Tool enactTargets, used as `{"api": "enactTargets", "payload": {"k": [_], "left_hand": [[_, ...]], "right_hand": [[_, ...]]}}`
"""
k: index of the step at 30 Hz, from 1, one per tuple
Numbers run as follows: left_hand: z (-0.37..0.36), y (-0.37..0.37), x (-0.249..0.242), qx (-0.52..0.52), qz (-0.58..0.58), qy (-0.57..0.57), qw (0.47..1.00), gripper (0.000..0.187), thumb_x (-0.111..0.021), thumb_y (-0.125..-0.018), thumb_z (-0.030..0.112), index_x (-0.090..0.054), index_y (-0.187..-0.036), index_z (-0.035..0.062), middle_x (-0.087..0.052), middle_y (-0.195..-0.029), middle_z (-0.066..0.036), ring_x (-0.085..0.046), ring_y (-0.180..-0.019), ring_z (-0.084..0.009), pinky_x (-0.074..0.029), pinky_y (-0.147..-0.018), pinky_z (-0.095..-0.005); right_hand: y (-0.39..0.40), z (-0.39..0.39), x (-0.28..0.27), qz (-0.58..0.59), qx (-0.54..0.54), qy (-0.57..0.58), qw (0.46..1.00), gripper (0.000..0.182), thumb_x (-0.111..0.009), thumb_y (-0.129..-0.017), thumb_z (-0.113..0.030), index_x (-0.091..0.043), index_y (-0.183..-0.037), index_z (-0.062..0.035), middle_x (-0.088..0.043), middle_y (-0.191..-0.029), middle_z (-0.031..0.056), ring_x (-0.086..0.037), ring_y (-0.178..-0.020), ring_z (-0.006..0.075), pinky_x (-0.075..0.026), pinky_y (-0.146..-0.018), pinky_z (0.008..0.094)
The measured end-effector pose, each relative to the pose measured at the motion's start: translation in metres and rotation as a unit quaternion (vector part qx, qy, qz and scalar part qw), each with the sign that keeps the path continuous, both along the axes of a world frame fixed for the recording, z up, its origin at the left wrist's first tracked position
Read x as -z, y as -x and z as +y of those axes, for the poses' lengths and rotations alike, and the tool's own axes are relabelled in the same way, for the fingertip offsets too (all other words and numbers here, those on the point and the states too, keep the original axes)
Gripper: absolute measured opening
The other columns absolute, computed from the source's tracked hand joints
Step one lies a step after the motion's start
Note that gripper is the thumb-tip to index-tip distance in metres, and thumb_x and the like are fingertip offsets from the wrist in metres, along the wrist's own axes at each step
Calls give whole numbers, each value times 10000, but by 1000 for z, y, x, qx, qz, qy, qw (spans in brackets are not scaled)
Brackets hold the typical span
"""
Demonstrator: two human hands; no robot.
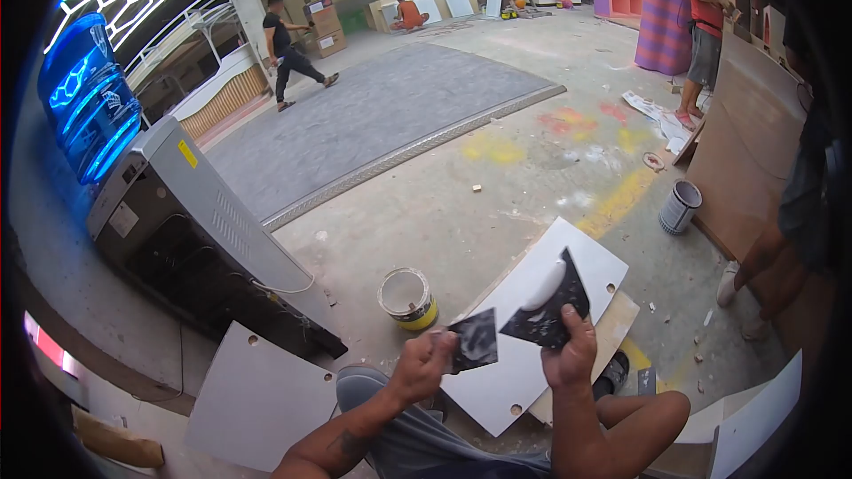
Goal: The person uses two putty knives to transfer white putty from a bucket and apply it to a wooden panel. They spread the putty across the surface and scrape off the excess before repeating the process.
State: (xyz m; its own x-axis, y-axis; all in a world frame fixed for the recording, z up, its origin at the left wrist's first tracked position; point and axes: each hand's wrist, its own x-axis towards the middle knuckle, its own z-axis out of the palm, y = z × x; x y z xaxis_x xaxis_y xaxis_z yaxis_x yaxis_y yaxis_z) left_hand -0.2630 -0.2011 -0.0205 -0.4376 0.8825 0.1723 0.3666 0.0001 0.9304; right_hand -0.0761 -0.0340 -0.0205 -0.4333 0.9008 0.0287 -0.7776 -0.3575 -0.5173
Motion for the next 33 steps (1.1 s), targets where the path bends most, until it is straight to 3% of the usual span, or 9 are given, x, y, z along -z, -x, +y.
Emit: {"api": "enactTargets", "payload": {"k": [7,12,16,19,22,25,29,31,33], "left_hand": [[11,27,-1,-189,-366,-105,905,286,-502,-1088,301,-631,-1016,56,-671,-813,-22,-653,-664,-104,-552,-576,-278],[17,33,15,-285,-404,-119,861,306,-524,-1064,352,-634,-1187,94,-679,-902,9,-657,-724,-110,-502,-512,-269],[21,36,12,-254,-464,-164,833,332,-512,-1067,316,-596,-1212,29,-683,-1077,-83,-701,-968,-210,-578,-834,-371],[35,34,3,-246,-492,-143,823,444,-445,-1082,425,-580,-1319,75,-694,-1088,-23,-666,-865,-118,-519,-670,-266],[32,42,5,-181,-573,-107,792,595,-421,-1081,440,-408,-1490,7,-535,-1438,-124,-540,-1292,-293,-420,-1094,-440],[70,31,-17,-397,-493,-79,770,536,-407,-1090,377,-431,-1458,-12,-563,-1328,-138,-593,-1152,-280,-500,-951,-404],[37,35,12,-293,-342,-37,892,477,-544,-1023,123,-420,-1452,-45,-546,-1380,-183,-598,-1151,-296,-514,-924,-422],[32,46,11,-210,-38,60,975,556,-593,-965,45,-391,-1472,-61,-516,-1430,-193,-581,-1194,-278,-514,-948,-400],[36,36,13,-333,-428,-85,836,581,-599,-954,35,-378,-1482,-66,-512,-1437,-193,-583,-1199,-276,-516,-954,-393]], "right_hand": [[-13,99,13,-4,5,12,1000,458,-580,-1000,-161,-517,-1427,-10,-659,-1327,119,-659,-1185,263,-501,-1089,447],[-20,221,61,-232,25,-41,971,352,-653,-961,-115,-602,-1290,-2,-688,-1125,75,-684,-966,194,-557,-865,357],[-5,296,96,-562,61,-216,797,304,-665,-916,-147,-674,-1175,10,-739,-990,105,-708,-884,202,-542,-810,319],[25,327,100,-761,8,-308,571,328,-631,-912,-172,-680,-1218,-62,-748,-1022,145,-716,-905,277,-543,-852,362],[52,353,151,-798,-7,-424,428,340,-590,-925,-167,-677,-1253,-147,-727,-1087,154,-701,-951,348,-545,-869,405],[75,361,184,-773,11,-503,386,326,-466,-978,-156,-659,-1240,-178,-707,-1077,131,-691,-983,339,-553,-823,443],[87,360,229,-767,62,-522,367,327,-517,-939,-124,-667,-1224,-179,-700,-1057,108,-688,-907,328,-547,-815,455],[85,352,251,-768,100,-532,343,339,-551,-913,-118,-667,-1226,-177,-701,-1069,100,-683,-870,329,-546,-811,461],[80,340,258,-770,77,-524,356,395,-588,-878,-85,-658,-1256,-177,-697,-1120,99,-674,-907,330,-548,-835,459]]}}
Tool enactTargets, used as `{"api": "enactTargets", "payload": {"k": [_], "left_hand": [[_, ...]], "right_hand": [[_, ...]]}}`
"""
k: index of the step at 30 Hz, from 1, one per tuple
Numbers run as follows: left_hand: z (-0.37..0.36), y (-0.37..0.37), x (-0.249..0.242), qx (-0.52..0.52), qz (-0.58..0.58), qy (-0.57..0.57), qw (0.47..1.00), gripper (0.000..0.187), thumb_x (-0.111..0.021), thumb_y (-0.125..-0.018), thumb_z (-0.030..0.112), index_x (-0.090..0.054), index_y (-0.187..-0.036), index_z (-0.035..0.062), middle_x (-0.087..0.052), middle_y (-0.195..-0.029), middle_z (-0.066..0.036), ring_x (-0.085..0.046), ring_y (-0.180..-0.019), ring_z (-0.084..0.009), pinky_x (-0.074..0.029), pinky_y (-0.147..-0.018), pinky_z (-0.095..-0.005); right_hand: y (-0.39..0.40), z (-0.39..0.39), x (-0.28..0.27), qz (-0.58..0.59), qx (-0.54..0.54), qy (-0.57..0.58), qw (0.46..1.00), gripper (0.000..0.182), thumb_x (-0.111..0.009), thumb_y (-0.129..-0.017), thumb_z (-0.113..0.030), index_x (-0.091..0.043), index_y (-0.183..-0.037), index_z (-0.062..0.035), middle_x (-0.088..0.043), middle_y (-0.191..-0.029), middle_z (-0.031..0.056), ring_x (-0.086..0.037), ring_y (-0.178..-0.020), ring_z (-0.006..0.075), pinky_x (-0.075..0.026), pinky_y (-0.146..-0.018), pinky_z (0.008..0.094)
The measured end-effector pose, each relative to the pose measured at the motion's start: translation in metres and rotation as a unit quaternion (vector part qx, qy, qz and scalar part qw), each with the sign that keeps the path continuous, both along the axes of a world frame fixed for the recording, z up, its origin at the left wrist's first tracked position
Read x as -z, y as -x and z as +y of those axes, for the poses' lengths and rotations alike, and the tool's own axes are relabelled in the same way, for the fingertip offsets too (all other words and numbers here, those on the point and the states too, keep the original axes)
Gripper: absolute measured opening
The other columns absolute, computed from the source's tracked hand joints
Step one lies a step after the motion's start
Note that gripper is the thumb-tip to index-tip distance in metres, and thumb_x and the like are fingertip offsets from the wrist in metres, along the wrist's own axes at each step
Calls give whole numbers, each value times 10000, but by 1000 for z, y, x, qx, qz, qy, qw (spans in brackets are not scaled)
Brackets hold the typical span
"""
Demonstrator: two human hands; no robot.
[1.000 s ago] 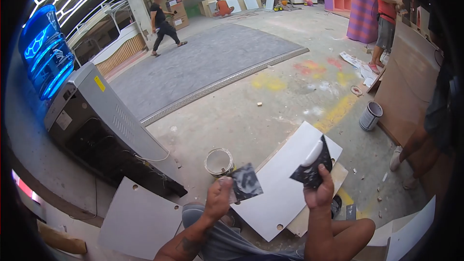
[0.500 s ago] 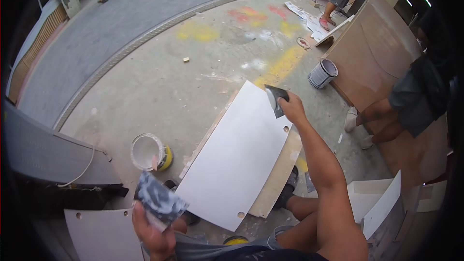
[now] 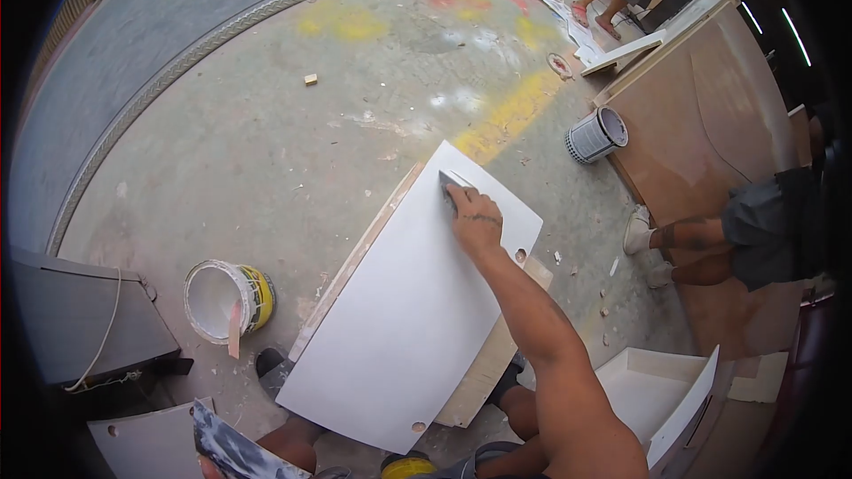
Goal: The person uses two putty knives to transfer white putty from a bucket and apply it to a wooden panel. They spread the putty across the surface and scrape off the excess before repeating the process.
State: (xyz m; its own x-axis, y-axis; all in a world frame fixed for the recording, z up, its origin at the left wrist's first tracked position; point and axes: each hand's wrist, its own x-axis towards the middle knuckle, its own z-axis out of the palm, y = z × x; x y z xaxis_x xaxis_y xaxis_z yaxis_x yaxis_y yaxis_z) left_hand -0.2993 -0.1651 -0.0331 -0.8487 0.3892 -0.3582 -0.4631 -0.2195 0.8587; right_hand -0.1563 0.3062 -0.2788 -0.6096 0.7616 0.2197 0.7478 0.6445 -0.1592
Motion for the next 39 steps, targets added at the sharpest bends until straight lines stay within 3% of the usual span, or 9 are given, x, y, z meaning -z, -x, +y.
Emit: {"api": "enactTargets", "payload": {"k": [6,11,17,23,26,29,35,38,39], "left_hand": [[-16,4,17,17,25,7,1000,466,-542,-1002,43,-423,-1441,-61,-571,-1328,-168,-604,-1114,-255,-515,-936,-379],[13,3,-6,-10,-21,27,999,368,-396,-1106,266,-524,-1310,-13,-623,-1164,-129,-620,-1046,-244,-513,-858,-390],[-7,9,3,26,-101,-8,995,430,-328,-1121,343,-544,-1268,1,-647,-1117,-120,-636,-1012,-248,-501,-868,-399],[1,8,-1,-35,-42,43,998,410,-367,-1115,339,-544,-1271,4,-644,-1139,-118,-633,-998,-244,-501,-866,-388],[8,9,-9,-113,-147,1,983,360,-414,-1107,287,-539,-1287,1,-630,-1177,-119,-617,-1037,-240,-507,-870,-393],[1,12,-5,-35,-53,33,997,343,-450,-1098,236,-522,-1329,-7,-612,-1222,-125,-595,-1086,-244,-493,-917,-403],[-18,6,10,-75,17,68,995,456,-619,-1004,175,-490,-1384,-41,-574,-1287,-142,-572,-1117,-261,-469,-953,-367],[-10,10,0,54,260,218,939,504,-680,-946,127,-492,-1376,-55,-560,-1303,-144,-559,-1115,-255,-473,-943,-375],[-8,9,-5,11,141,159,977,495,-685,-938,106,-500,-1368,-57,-568,-1292,-142,-559,-1102,-252,-470,-944,-381]], "right_hand": [[-13,1,-52,-18,-27,149,988,389,-549,-918,-60,-644,-1280,-165,-688,-1166,130,-659,-1049,361,-529,-914,461],[-4,37,-49,11,19,109,994,359,-490,-965,-116,-647,-1276,-204,-679,-1171,131,-651,-1088,356,-522,-930,470],[14,37,-60,11,28,132,991,317,-536,-977,-144,-656,-1266,-195,-672,-1161,127,-653,-1078,352,-524,-930,477],[18,43,-59,15,45,133,990,330,-532,-980,-141,-641,-1288,-191,-668,-1163,130,-654,-1075,362,-530,-923,480],[16,42,-56,0,53,128,990,333,-535,-980,-146,-637,-1294,-188,-667,-1166,132,-654,-1078,361,-529,-926,480],[13,44,-55,7,60,131,990,338,-517,-983,-141,-639,-1295,-193,-665,-1175,137,-651,-1094,355,-524,-940,476],[9,53,-46,10,44,102,994,351,-460,-995,-164,-634,-1300,-166,-668,-1196,147,-633,-1134,355,-506,-977,461],[17,49,-59,-1,47,108,993,349,-454,-1001,-177,-633,-1301,-163,-667,-1193,145,-633,-1126,356,-507,-968,464],[17,49,-61,-8,51,107,993,349,-455,-1002,-179,-632,-1302,-165,-665,-1191,145,-634,-1122,356,-508,-964,466]]}}
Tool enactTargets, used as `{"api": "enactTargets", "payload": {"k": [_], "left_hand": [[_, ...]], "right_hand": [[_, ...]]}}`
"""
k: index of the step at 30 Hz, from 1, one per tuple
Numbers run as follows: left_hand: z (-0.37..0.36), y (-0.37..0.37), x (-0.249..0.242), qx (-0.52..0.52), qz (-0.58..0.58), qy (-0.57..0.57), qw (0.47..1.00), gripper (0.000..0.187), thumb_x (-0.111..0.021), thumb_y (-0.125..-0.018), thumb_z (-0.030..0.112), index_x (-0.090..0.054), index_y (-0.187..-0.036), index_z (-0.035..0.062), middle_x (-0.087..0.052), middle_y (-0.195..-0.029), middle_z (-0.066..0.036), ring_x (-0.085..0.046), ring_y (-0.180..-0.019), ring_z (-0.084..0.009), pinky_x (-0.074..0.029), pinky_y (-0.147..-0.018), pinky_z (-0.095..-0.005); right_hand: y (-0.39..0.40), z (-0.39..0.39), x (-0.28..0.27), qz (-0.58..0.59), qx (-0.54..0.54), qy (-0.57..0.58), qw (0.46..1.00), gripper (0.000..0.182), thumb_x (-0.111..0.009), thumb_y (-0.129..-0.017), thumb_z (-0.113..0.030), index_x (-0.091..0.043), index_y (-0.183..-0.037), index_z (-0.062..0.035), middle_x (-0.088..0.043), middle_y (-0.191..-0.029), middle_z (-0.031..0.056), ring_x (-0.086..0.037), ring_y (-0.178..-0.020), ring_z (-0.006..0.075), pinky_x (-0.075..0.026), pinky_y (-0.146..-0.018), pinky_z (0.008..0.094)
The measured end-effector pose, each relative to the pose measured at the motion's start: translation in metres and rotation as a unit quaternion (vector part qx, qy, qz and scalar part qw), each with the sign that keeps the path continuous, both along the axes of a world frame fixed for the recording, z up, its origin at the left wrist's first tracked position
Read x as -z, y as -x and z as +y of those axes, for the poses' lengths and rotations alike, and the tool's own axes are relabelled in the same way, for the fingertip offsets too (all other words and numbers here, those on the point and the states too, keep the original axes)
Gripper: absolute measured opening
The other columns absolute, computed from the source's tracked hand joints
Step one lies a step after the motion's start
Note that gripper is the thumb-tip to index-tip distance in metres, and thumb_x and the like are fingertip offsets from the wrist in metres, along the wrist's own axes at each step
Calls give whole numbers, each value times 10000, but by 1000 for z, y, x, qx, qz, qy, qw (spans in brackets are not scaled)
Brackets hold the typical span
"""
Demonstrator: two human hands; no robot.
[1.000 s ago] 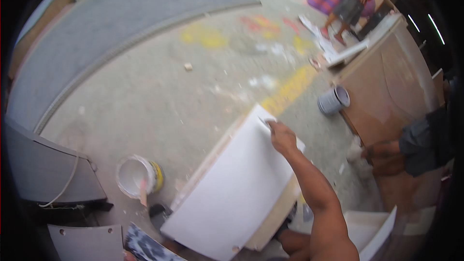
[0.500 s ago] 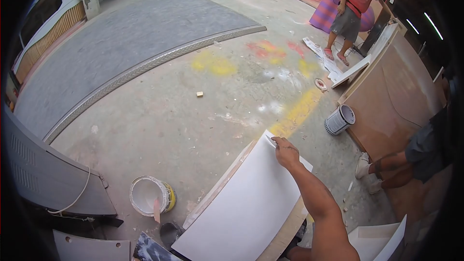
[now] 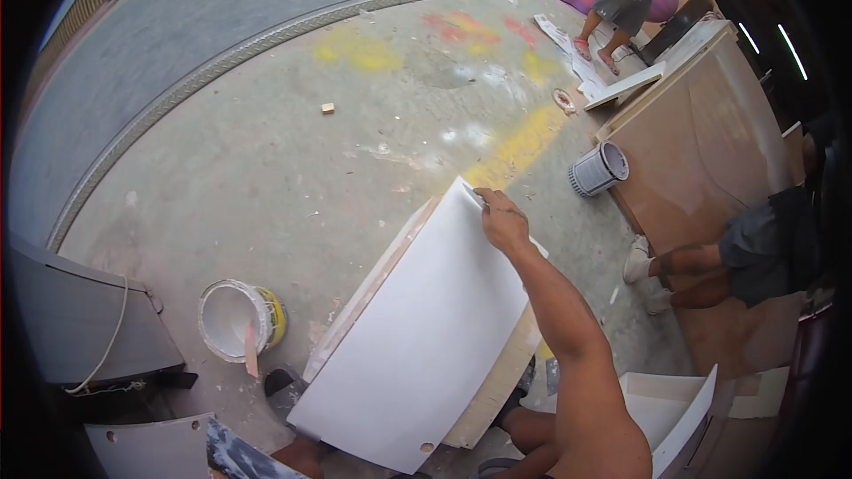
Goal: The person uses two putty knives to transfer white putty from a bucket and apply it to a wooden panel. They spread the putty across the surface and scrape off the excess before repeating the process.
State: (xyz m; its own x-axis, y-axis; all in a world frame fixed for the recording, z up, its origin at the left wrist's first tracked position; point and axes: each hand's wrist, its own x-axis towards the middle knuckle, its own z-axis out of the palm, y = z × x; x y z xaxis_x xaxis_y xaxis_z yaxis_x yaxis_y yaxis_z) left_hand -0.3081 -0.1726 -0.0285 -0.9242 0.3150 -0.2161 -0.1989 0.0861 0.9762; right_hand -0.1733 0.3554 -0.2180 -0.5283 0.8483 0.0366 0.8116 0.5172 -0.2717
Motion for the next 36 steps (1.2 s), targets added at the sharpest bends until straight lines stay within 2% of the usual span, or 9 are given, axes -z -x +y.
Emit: {"api": "enactTargets", "payload": {"k": [7,11,13,17,21,25,31,35,36], "left_hand": [[-24,-1,22,-100,-72,-57,991,456,-678,-979,121,-511,-1357,-72,-588,-1326,-191,-594,-1080,-269,-497,-953,-373],[-78,-5,68,-69,68,62,993,473,-733,-948,137,-537,-1314,-90,-590,-1324,-264,-619,-1134,-365,-536,-977,-397],[-78,-4,68,-155,-45,-30,986,475,-754,-929,129,-551,-1291,-103,-581,-1323,-310,-621,-1165,-423,-551,-981,-413],[-144,-14,127,-64,140,167,974,483,-723,-951,114,-519,-1321,-118,-581,-1340,-278,-612,-1171,-389,-550,-967,-427],[-55,-7,47,-88,-30,3,996,465,-661,-995,121,-482,-1372,-85,-592,-1331,-197,-589,-1131,-293,-526,-958,-426],[-15,-3,9,-192,-197,-115,954,439,-638,-1013,133,-489,-1387,-44,-596,-1312,-179,-581,-1111,-254,-506,-948,-381],[-36,-4,28,-77,-76,48,993,419,-533,-1080,261,-500,-1384,-26,-592,-1314,-160,-581,-1103,-248,-506,-930,-369],[-71,-7,57,-173,-187,-83,964,463,-461,-1104,339,-502,-1370,-37,-598,-1299,-158,-586,-1087,-239,-511,-920,-402],[-32,-3,26,-165,-188,-77,965,471,-447,-1108,347,-502,-1368,-41,-603,-1295,-158,-590,-1083,-228,-515,-914,-394]], "right_hand": [[-4,-21,22,-21,-55,-57,997,396,-519,-938,-103,-616,-1314,-181,-653,-1189,120,-652,-1041,346,-509,-883,483],[-9,-37,47,-49,-90,-131,986,471,-547,-900,-65,-579,-1361,-160,-638,-1221,109,-650,-1009,316,-494,-813,464],[-5,-45,43,-64,-93,-96,989,494,-564,-896,-33,-570,-1377,-148,-637,-1234,118,-642,-1033,331,-499,-856,473],[4,-49,21,-20,-79,-44,996,485,-556,-895,-20,-580,-1365,-138,-632,-1220,132,-632,-1034,354,-510,-888,487],[10,-20,12,-4,-46,-38,998,446,-532,-923,-35,-591,-1350,-150,-628,-1219,138,-629,-1062,364,-521,-914,488],[13,2,19,-27,-38,-38,998,429,-509,-941,-73,-578,-1355,-161,-625,-1216,126,-631,-1088,353,-522,-925,488],[17,7,28,-41,-22,-45,998,418,-502,-948,-86,-580,-1351,-161,-614,-1237,133,-631,-1096,365,-525,-941,491],[20,9,39,-38,-22,-65,997,428,-511,-934,-80,-581,-1350,-153,-623,-1227,140,-639,-1071,374,-524,-930,499],[20,10,42,-33,-25,-73,996,432,-514,-928,-79,-580,-1350,-149,-628,-1219,143,-642,-1061,375,-523,-926,501]]}}
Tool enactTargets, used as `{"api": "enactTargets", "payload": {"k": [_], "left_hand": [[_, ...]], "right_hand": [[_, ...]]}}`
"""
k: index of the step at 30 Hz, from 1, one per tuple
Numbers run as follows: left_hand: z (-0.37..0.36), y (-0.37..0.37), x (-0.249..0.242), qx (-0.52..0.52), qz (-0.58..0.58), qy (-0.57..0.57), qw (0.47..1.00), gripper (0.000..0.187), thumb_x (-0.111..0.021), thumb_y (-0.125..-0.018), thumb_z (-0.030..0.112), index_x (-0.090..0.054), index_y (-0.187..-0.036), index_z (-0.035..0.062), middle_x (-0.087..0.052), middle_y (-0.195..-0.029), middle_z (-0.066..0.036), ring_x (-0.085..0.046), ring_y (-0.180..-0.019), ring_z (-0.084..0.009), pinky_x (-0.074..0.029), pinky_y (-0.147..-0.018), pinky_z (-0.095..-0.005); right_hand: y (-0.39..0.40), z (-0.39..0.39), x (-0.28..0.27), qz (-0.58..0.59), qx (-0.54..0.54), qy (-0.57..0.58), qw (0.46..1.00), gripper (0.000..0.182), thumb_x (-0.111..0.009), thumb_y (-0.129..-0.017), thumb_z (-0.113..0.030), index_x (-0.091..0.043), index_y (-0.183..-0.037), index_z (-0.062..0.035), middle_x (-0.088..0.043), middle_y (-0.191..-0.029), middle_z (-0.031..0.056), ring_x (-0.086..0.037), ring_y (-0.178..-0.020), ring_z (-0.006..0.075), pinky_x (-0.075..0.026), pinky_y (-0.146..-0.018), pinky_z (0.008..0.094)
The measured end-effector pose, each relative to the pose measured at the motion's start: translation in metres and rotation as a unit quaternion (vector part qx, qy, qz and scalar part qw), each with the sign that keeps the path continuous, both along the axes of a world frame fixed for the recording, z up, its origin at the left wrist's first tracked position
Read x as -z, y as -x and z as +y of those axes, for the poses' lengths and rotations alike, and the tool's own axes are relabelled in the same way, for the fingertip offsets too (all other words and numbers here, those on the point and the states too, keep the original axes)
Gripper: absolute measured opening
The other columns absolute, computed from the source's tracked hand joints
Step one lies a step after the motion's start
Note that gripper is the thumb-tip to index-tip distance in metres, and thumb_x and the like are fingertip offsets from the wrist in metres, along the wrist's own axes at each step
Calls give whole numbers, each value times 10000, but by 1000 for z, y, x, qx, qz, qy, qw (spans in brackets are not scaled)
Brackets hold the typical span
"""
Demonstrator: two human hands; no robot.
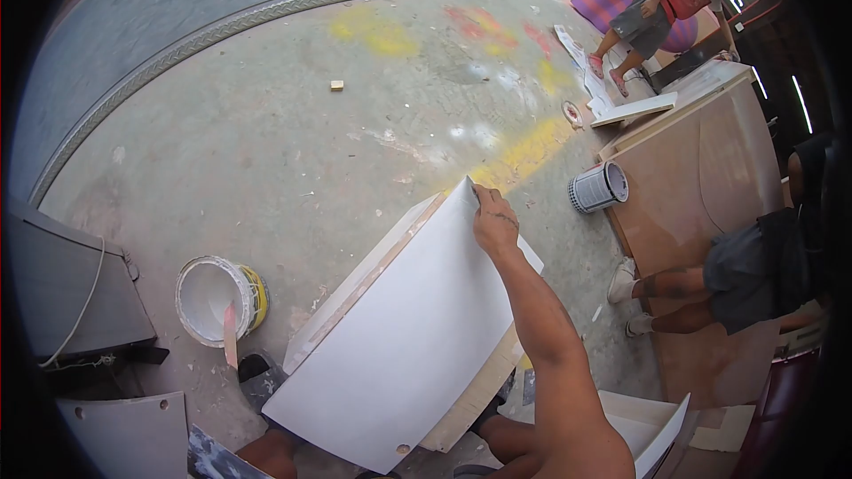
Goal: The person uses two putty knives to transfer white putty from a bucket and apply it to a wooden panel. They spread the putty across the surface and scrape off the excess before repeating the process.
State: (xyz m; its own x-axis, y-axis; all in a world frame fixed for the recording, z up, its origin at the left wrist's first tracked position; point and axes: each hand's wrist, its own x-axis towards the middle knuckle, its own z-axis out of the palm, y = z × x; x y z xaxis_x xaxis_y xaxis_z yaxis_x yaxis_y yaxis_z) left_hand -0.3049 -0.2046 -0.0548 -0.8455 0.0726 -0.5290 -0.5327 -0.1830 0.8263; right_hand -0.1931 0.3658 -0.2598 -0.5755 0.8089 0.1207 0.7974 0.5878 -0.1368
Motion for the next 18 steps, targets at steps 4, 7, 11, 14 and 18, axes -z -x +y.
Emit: {"api": "enactTargets", "payload": {"k": [4,7,11,14,18], "left_hand": [[16,2,-15,5,-1,-13,1000,441,-487,-1095,291,-489,-1374,-50,-615,-1281,-168,-600,-1067,-205,-527,-896,-363],[-16,-3,31,-142,36,162,976,423,-546,-1061,221,-482,-1381,-48,-615,-1276,-170,-602,-1068,-217,-527,-896,-366],[-11,-2,4,13,36,17,999,442,-629,-1002,115,-476,-1385,-42,-613,-1265,-166,-604,-1071,-241,-527,-901,-385],[7,4,-9,4,0,-47,999,433,-622,-996,99,-480,-1381,-39,-604,-1279,-156,-601,-1077,-242,-528,-903,-385],[25,3,-24,-1,-38,-104,994,405,-589,-1016,125,-485,-1373,-34,-581,-1300,-154,-588,-1084,-250,-524,-909,-400]], "right_hand": [[1,-2,7,6,-5,-28,1000,450,-528,-906,-75,-582,-1348,-138,-645,-1192,153,-651,-1024,381,-518,-911,506],[4,-6,8,-10,10,-15,1000,444,-541,-904,-60,-584,-1340,-138,-642,-1229,140,-637,-1067,370,-512,-938,493],[-2,-11,2,15,14,24,999,444,-540,-898,-52,-593,-1328,-145,-645,-1249,135,-629,-1091,370,-510,-955,481],[-14,-32,-3,15,-2,48,999,446,-547,-889,-60,-599,-1322,-151,-650,-1246,131,-628,-1102,369,-510,-961,481],[-18,-57,-19,-32,-34,102,994,486,-562,-894,-120,-569,-1376,-183,-643,-1289,125,-626,-1151,349,-502,-982,482]]}}
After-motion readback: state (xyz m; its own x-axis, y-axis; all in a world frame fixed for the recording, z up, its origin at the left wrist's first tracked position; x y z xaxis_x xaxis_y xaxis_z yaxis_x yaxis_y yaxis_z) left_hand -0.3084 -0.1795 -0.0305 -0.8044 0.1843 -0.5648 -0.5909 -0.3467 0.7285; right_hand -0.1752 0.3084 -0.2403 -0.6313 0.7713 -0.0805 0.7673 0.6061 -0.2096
